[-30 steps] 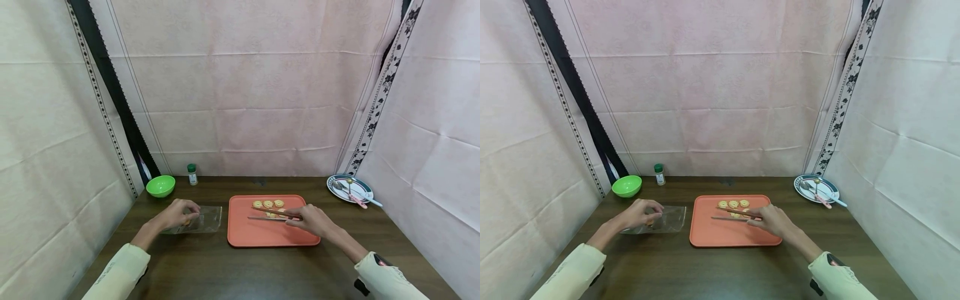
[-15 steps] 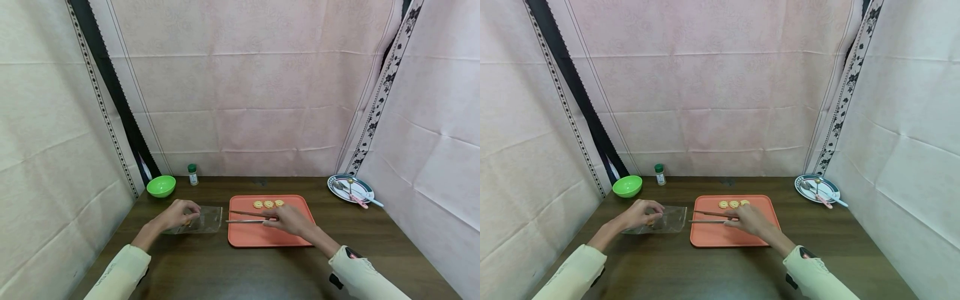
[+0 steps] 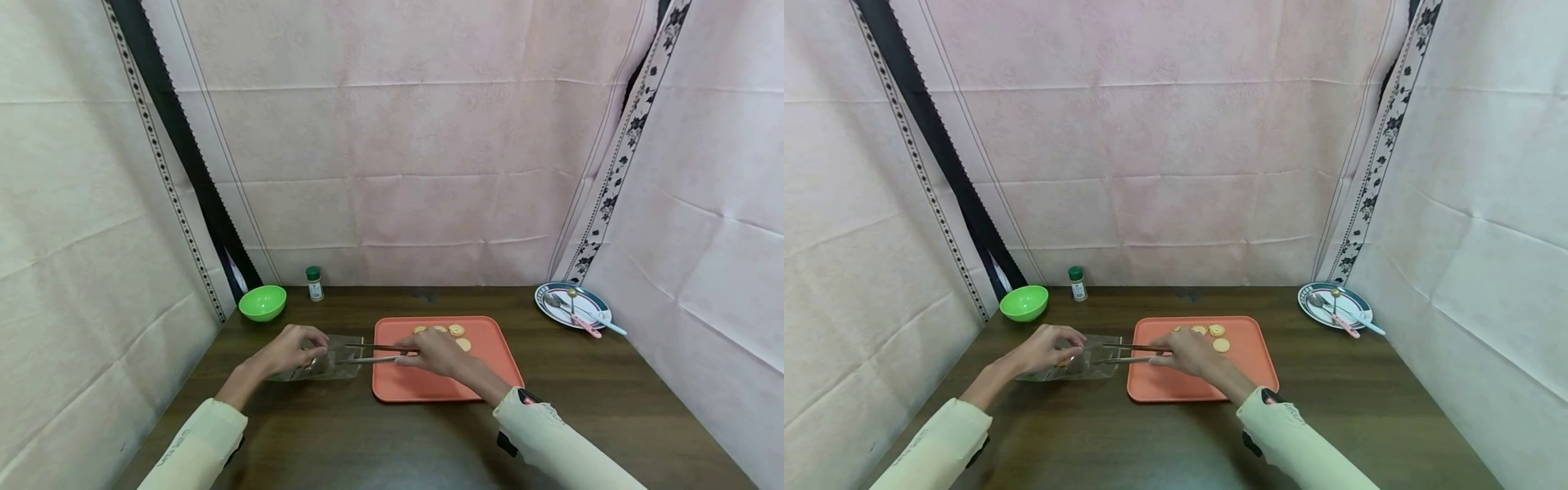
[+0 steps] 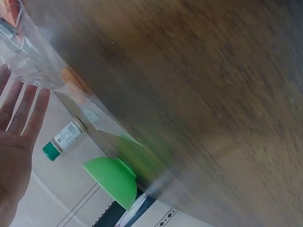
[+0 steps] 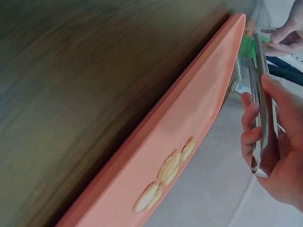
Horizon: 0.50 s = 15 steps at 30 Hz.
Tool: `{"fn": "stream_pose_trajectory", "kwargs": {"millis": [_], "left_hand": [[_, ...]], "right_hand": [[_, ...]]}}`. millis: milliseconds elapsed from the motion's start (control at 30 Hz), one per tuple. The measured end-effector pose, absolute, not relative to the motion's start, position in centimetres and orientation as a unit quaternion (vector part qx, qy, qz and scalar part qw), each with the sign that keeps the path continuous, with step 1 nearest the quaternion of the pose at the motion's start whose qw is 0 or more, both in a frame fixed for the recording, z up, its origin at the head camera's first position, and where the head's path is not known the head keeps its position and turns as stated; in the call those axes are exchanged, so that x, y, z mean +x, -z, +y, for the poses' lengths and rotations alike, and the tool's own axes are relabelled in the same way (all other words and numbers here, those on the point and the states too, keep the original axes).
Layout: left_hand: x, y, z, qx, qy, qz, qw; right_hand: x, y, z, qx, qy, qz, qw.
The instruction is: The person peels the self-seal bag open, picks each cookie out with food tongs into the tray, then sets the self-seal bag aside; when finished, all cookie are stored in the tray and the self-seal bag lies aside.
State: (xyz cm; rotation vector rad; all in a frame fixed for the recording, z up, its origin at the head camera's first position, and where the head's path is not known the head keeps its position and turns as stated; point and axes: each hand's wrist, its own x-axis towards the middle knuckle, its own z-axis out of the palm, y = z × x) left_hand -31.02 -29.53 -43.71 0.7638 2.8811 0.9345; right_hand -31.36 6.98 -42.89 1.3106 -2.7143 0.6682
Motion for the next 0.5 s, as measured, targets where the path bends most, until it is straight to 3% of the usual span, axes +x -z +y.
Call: {"fn": "stream_pose_trajectory", "kwargs": {"millis": [500], "left_hand": [[-31.2,43.7,-28.9,0.247,-0.299,0.921,0.013]], "right_hand": [[-32.2,43.7,2.9,0.413,-0.198,-0.889,0.010]]}}
